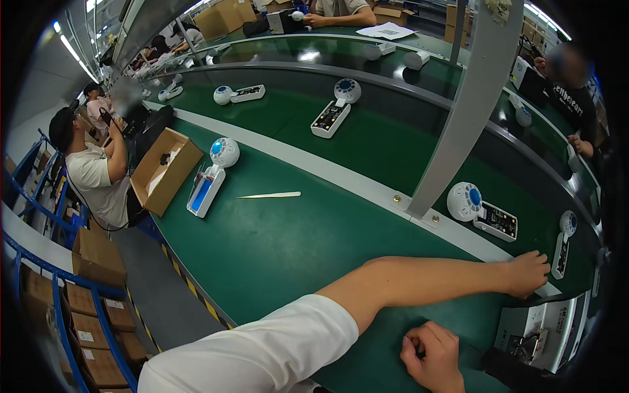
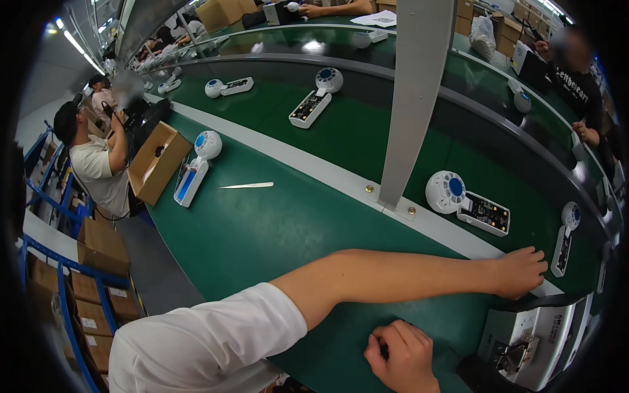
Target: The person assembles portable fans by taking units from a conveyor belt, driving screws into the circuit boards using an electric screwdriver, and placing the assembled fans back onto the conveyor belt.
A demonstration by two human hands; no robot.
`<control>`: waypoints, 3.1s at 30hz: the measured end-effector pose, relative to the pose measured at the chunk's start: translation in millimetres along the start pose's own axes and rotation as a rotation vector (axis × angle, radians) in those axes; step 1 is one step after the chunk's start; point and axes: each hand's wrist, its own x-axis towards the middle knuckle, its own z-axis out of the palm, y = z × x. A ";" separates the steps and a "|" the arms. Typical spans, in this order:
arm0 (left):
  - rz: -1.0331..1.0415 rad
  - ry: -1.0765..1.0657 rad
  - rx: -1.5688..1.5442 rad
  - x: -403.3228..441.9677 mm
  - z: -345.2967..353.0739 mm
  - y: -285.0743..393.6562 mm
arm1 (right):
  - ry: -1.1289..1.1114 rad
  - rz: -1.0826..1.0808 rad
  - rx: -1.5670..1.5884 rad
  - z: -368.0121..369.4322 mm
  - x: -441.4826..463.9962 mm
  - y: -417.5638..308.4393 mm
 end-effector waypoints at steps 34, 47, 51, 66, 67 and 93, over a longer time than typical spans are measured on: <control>-0.047 0.002 -0.046 8.3 -37.4 1.8 | -0.094 -0.209 0.086 31.0 58.6 -4.9; -0.112 0.012 0.075 -1.2 -38.5 -2.2 | -0.046 -0.122 0.039 17.6 38.3 -6.7; -0.093 0.042 0.054 -6.3 -28.5 -7.8 | -0.014 -0.037 -0.018 1.8 17.3 -7.2; -0.011 0.033 0.030 -4.1 -45.6 4.0 | 0.078 -0.045 -0.081 -19.5 -4.6 -6.9; -0.003 0.071 0.032 -3.5 -45.8 3.9 | 0.085 -0.058 -0.073 -20.3 -4.9 -6.4; 0.016 0.053 0.018 9.5 -33.8 5.5 | 0.138 -0.141 -0.107 -32.3 -20.0 6.9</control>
